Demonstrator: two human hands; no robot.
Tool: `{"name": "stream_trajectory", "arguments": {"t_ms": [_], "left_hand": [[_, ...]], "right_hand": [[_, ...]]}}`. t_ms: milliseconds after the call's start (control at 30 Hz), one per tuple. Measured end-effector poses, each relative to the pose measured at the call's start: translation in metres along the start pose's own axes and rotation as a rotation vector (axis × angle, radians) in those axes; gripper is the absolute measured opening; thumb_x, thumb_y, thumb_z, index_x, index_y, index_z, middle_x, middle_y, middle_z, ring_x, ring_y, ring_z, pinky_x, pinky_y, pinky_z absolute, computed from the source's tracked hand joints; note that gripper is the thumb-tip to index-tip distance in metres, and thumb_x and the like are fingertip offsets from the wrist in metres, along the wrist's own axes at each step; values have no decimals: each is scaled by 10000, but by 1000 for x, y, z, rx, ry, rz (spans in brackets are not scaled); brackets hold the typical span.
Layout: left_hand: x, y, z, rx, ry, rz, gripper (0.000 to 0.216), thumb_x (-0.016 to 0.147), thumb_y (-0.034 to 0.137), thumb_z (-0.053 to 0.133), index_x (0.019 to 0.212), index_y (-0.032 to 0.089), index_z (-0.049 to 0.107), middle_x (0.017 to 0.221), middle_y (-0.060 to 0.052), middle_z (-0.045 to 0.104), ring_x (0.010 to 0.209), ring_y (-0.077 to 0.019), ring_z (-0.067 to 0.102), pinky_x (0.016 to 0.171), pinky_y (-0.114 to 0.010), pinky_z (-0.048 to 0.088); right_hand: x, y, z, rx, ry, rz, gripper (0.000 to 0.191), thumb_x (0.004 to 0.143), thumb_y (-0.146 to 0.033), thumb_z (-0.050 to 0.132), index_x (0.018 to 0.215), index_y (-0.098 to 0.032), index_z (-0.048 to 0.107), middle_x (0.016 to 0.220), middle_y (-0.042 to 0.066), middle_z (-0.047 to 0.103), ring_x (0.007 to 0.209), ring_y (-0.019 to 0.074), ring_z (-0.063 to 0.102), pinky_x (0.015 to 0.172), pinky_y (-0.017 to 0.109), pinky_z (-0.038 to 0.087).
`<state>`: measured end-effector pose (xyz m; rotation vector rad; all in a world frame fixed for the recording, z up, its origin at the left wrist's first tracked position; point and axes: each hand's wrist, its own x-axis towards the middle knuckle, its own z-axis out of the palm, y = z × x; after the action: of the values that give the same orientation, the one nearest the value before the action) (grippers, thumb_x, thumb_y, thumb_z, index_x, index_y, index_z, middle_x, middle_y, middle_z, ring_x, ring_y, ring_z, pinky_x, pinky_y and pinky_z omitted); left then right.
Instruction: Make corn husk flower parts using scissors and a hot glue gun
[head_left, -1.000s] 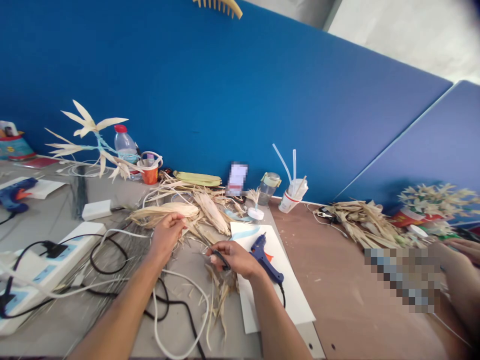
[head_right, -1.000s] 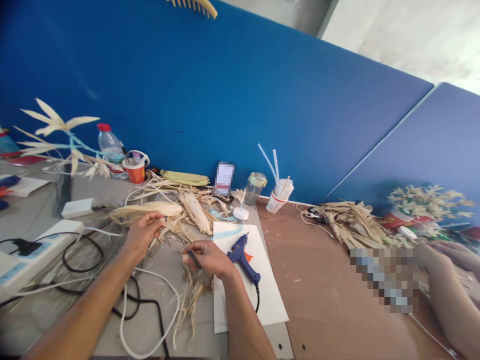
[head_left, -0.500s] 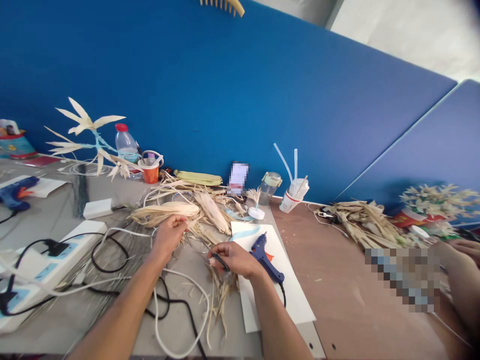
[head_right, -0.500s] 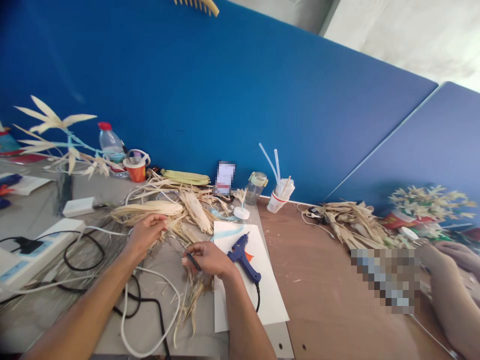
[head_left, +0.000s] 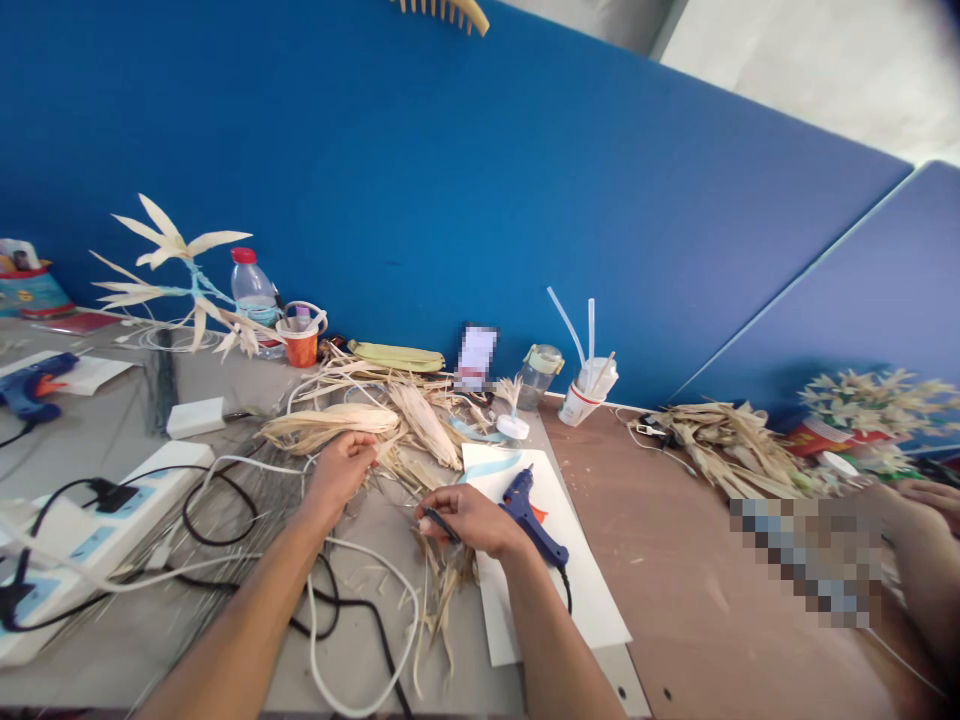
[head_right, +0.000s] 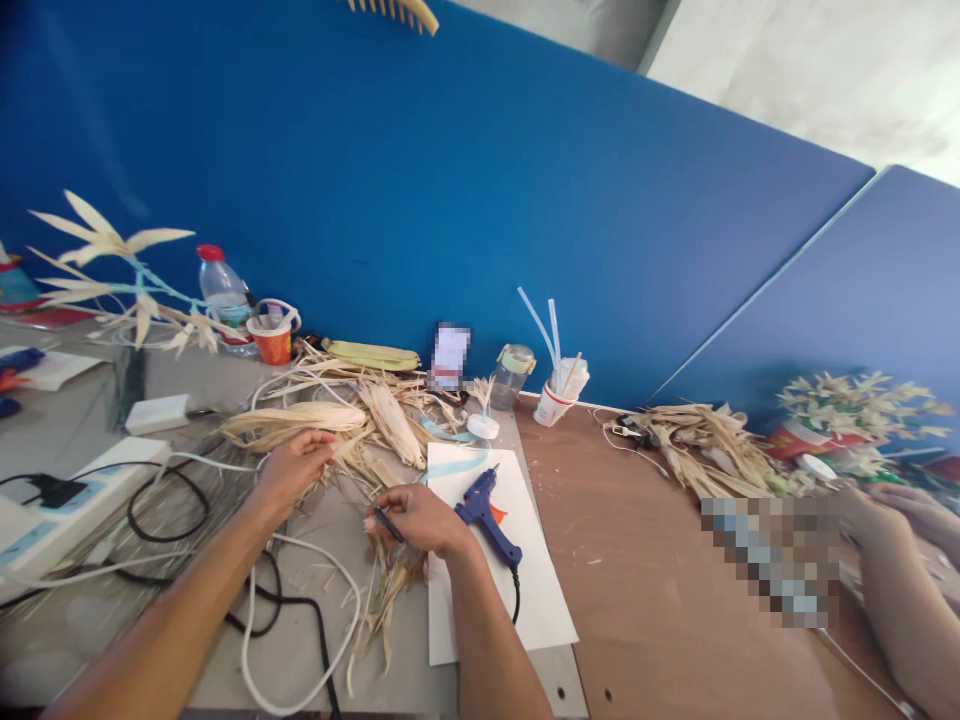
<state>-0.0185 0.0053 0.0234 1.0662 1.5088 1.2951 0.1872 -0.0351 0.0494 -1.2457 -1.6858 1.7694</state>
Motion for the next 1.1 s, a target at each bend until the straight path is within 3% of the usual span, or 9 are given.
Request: {"name": "stream_trajectory", "arguments": {"t_ms": [767, 1100], "left_hand": [[-2, 7, 0, 5, -22, 1, 214, 534, 304, 648, 707, 183, 615, 532, 17, 606, 445, -128, 491, 425, -227, 310], [6, -5, -1, -188, 45, 49, 297, 563, 372, 695, 747, 162, 591, 565, 11, 611, 393, -88, 418, 429, -230, 301]], "right_hand": [[5, 12, -5, -23, 0, 28, 257, 616, -302, 757, 816, -156, 688, 522, -56, 540, 490, 77, 436, 520, 207, 329], [5, 12, -5, 70, 69, -87, 254, 707, -276, 682, 928, -157, 648, 527, -62, 525, 496, 74, 437, 523, 201, 316]]}}
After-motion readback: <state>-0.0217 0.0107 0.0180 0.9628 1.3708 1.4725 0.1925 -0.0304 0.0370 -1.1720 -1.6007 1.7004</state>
